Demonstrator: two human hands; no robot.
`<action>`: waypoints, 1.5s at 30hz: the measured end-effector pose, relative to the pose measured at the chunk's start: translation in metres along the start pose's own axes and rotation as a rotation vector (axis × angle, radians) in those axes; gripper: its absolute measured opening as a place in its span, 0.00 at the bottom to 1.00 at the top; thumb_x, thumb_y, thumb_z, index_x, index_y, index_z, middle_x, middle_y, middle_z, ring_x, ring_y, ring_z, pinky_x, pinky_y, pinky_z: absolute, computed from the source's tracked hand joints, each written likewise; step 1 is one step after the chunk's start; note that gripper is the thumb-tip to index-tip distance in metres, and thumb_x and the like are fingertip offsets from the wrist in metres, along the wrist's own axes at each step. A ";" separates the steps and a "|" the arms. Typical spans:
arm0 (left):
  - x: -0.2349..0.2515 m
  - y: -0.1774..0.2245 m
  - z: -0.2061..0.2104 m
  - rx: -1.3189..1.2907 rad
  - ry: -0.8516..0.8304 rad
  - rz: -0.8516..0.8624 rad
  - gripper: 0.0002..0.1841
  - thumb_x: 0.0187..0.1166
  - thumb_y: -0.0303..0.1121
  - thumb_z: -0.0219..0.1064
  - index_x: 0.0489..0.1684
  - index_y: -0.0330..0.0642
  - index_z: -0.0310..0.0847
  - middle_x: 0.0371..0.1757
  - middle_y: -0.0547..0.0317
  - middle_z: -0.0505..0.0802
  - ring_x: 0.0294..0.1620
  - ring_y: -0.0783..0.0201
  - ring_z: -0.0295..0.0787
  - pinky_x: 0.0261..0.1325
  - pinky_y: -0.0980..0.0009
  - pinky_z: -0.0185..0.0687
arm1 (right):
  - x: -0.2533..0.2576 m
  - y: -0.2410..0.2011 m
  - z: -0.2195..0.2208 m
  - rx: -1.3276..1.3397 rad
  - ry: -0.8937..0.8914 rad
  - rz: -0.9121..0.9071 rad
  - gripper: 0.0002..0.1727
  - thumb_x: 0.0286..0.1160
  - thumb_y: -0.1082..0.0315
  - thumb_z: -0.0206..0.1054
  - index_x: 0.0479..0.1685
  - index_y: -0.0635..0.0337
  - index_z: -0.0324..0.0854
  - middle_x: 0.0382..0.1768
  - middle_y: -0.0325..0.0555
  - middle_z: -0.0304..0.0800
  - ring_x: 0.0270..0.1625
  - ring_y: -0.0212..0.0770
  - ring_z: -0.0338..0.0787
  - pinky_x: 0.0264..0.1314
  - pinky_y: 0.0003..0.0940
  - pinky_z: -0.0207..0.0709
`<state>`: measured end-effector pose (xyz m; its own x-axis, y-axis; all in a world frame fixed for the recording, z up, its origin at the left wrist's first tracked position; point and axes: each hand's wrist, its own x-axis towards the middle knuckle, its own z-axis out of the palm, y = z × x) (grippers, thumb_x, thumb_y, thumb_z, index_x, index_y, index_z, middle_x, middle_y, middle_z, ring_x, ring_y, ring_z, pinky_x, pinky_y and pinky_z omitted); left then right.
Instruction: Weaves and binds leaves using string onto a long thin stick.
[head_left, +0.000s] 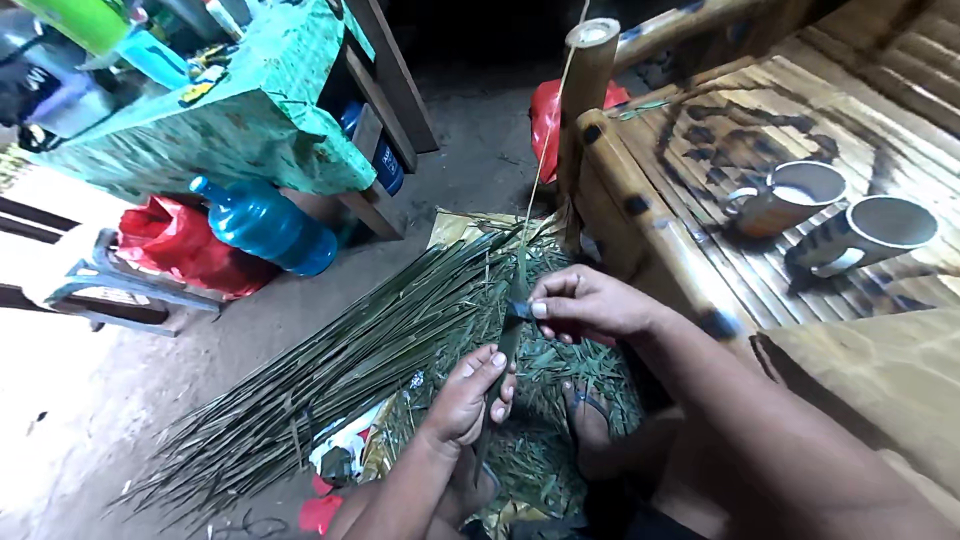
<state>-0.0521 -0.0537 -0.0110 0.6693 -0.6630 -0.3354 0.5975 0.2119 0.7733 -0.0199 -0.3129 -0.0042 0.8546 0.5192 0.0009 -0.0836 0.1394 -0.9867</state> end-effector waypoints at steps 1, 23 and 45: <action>0.001 0.001 -0.001 -0.016 -0.006 0.009 0.11 0.92 0.36 0.51 0.47 0.43 0.78 0.24 0.66 0.84 0.16 0.76 0.78 0.20 0.81 0.76 | 0.001 0.002 0.006 -0.023 -0.047 0.000 0.13 0.85 0.62 0.62 0.40 0.60 0.87 0.25 0.38 0.89 0.22 0.28 0.85 0.24 0.22 0.80; 0.000 0.006 -0.004 -0.080 -0.122 0.030 0.10 0.90 0.38 0.57 0.45 0.44 0.80 0.19 0.69 0.80 0.13 0.77 0.75 0.17 0.82 0.73 | 0.004 0.005 0.018 -0.026 -0.096 -0.092 0.14 0.88 0.61 0.60 0.40 0.59 0.86 0.25 0.34 0.89 0.24 0.24 0.84 0.26 0.20 0.78; -0.005 0.007 -0.005 -0.022 -0.112 0.056 0.09 0.90 0.37 0.57 0.47 0.44 0.81 0.23 0.66 0.84 0.15 0.77 0.76 0.18 0.82 0.74 | 0.004 0.008 0.021 -0.069 -0.173 -0.096 0.14 0.88 0.62 0.60 0.40 0.60 0.86 0.26 0.33 0.89 0.23 0.23 0.83 0.25 0.19 0.78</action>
<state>-0.0485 -0.0454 -0.0066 0.6491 -0.7255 -0.2290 0.5710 0.2657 0.7767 -0.0279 -0.2918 -0.0084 0.7559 0.6441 0.1176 0.0342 0.1405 -0.9895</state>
